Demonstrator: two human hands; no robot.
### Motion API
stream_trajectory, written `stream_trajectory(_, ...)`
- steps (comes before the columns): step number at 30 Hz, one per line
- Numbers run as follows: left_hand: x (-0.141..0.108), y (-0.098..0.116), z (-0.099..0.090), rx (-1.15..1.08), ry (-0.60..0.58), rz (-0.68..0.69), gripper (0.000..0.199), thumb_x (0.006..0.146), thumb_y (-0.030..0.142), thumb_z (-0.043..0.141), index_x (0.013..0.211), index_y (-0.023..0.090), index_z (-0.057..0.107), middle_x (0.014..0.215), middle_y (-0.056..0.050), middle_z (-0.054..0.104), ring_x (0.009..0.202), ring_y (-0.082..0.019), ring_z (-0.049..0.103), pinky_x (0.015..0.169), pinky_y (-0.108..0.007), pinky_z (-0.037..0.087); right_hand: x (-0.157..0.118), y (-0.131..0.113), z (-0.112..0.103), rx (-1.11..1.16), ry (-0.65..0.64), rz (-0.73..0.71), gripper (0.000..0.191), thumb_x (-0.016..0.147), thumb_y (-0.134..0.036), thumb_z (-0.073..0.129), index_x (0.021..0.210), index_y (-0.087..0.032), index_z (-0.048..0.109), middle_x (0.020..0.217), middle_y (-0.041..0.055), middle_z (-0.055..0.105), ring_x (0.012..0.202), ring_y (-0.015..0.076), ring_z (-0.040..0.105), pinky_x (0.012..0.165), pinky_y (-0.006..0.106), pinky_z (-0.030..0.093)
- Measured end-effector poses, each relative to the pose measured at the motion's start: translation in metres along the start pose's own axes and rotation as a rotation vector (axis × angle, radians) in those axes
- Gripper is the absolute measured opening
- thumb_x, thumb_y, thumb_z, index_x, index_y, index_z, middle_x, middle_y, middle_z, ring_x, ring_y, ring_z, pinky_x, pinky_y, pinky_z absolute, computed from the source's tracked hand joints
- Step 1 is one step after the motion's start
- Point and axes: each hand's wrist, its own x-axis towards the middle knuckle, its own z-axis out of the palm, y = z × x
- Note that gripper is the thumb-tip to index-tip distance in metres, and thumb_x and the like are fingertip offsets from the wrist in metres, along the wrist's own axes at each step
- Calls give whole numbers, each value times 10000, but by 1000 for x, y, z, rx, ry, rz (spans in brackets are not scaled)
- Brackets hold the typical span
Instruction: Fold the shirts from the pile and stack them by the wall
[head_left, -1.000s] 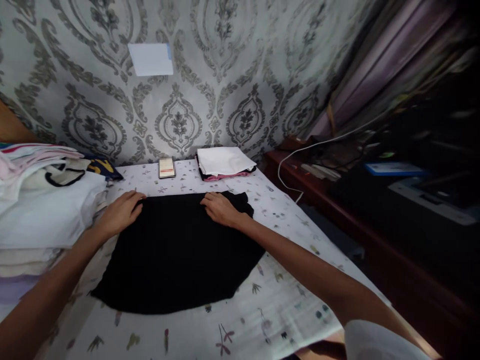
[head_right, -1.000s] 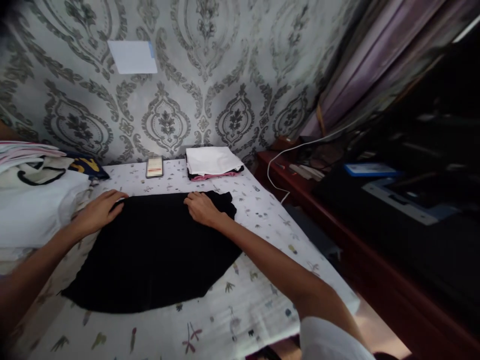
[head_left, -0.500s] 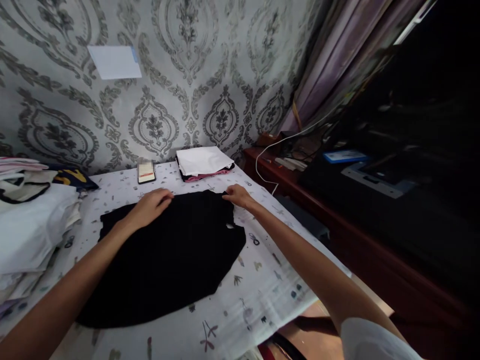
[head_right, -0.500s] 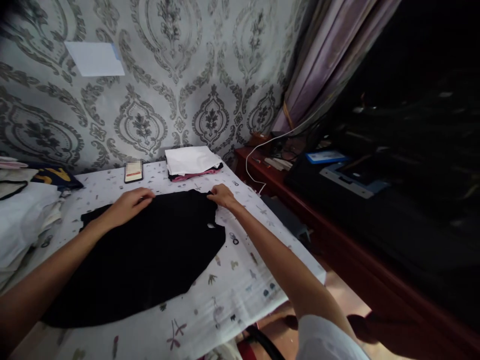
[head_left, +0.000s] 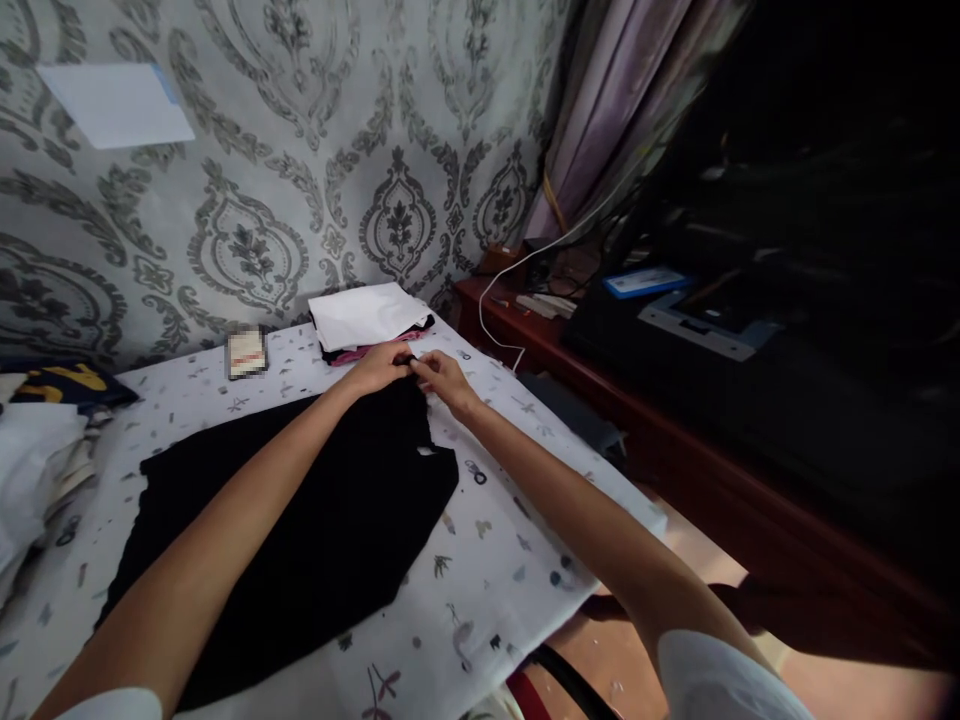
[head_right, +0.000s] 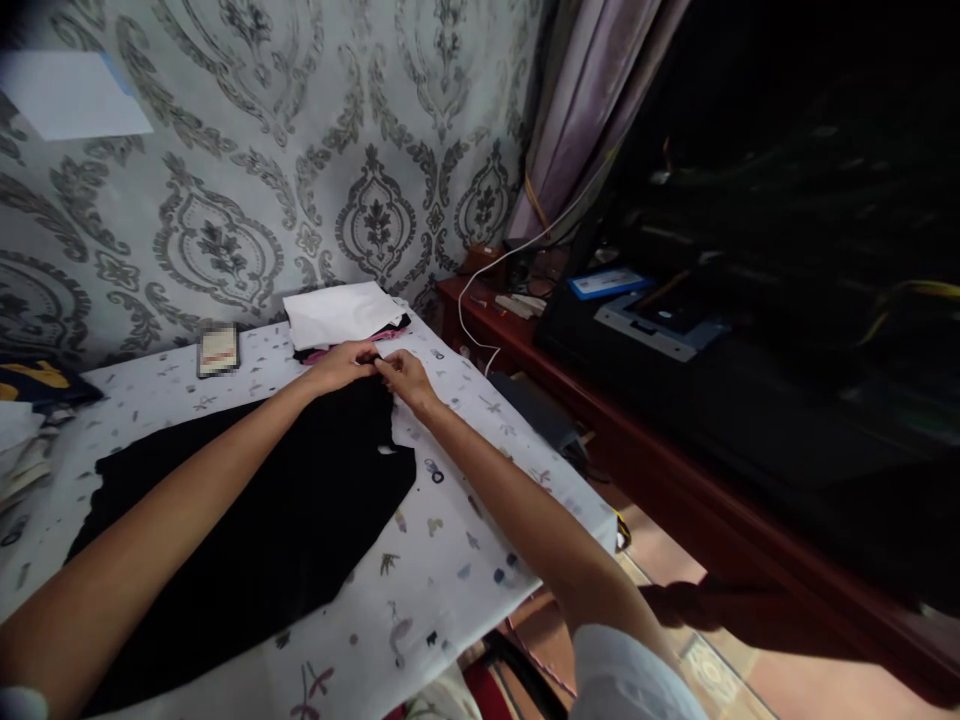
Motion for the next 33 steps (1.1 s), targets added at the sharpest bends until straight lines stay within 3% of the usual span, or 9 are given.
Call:
stream_trajectory(3, -3, -3, -2, -118, 16, -38, 147, 736, 322, 615, 807, 195, 593, 718, 24, 577, 712, -167, 536, 682, -289, 401, -9, 1, -6, -203, -92, 17, 376, 667, -386, 813, 917, -192, 610, 715, -43, 603, 632, 113, 542, 550, 224, 414)
stream_trajectory(7, -10, 1, -2, -163, 39, -76, 213, 756, 343, 626, 909, 195, 625, 746, 20, 594, 707, -162, 542, 689, -290, 402, -16, 1, -11, -322, -165, 65, 208, 598, -187, 791, 685, -179, 602, 604, -64, 541, 579, 92, 467, 544, 223, 350)
stream_trajectory(10, -13, 4, -1, -186, 43, -79, 218, 784, 338, 625, 950, 197, 629, 735, 24, 602, 669, -151, 536, 660, -279, 400, -19, -4, -13, -178, -174, 112, 190, 633, -176, 715, 611, -194, 527, 523, -81, 483, 521, 84, 438, 513, 217, 342)
stream_trajectory(15, -16, 3, -2, -319, 27, -138, 218, 792, 286, 622, 995, 206, 620, 661, 39, 594, 523, -115, 495, 540, -239, 359, -27, -15, -16, 327, -216, 202, 299, 542, -185, 758, 655, -207, 481, 590, -62, 559, 565, 100, 548, 491, 199, 384)
stream_trajectory(19, -15, 6, 0, -556, -10, -170, 344, 730, 192, 614, 1074, 215, 612, 838, -10, 708, 675, -153, 647, 655, -273, 482, -30, -16, -19, 392, -140, 167, 331, 522, -175, 774, 690, -204, 490, 667, -35, 627, 547, 82, 559, 439, 171, 312)
stream_trajectory(23, -8, 6, 6, -669, -30, -182, 410, 675, 135, 596, 1079, 197, 631, 969, -44, 732, 836, -194, 698, 799, -339, 527, -27, -6, -23, 192, 6, 81, 205, 599, -170, 694, 680, -206, 510, 583, -62, 569, 524, 92, 553, 457, 187, 347)
stream_trajectory(27, -3, -1, 16, -487, -39, -111, 430, 652, 92, 544, 1053, 182, 670, 1141, -60, 716, 1071, -227, 661, 998, -394, 470, -36, 1, -29, -213, 125, 9, 91, 715, -186, 643, 737, -205, 557, 644, -44, 583, 577, 117, 577, 546, 235, 409)
stream_trajectory(30, -2, -6, 21, -358, -117, -58, 463, 650, 73, 513, 1065, 203, 672, 1258, -56, 684, 1282, -246, 559, 1108, -422, 389, -60, 1, -30, -591, 67, -80, 112, 824, -321, 648, 819, -213, 622, 761, -4, 640, 702, 150, 597, 662, 278, 435)
stream_trajectory(33, -3, -8, 22, -326, -150, -14, 488, 669, 66, 500, 1108, 212, 655, 1352, -55, 640, 1358, -241, 504, 1168, -441, 320, -89, -4, -27, -832, -61, -129, 205, 808, -406, 705, 831, -221, 618, 895, 35, 653, 838, 193, 602, 702, 293, 430)
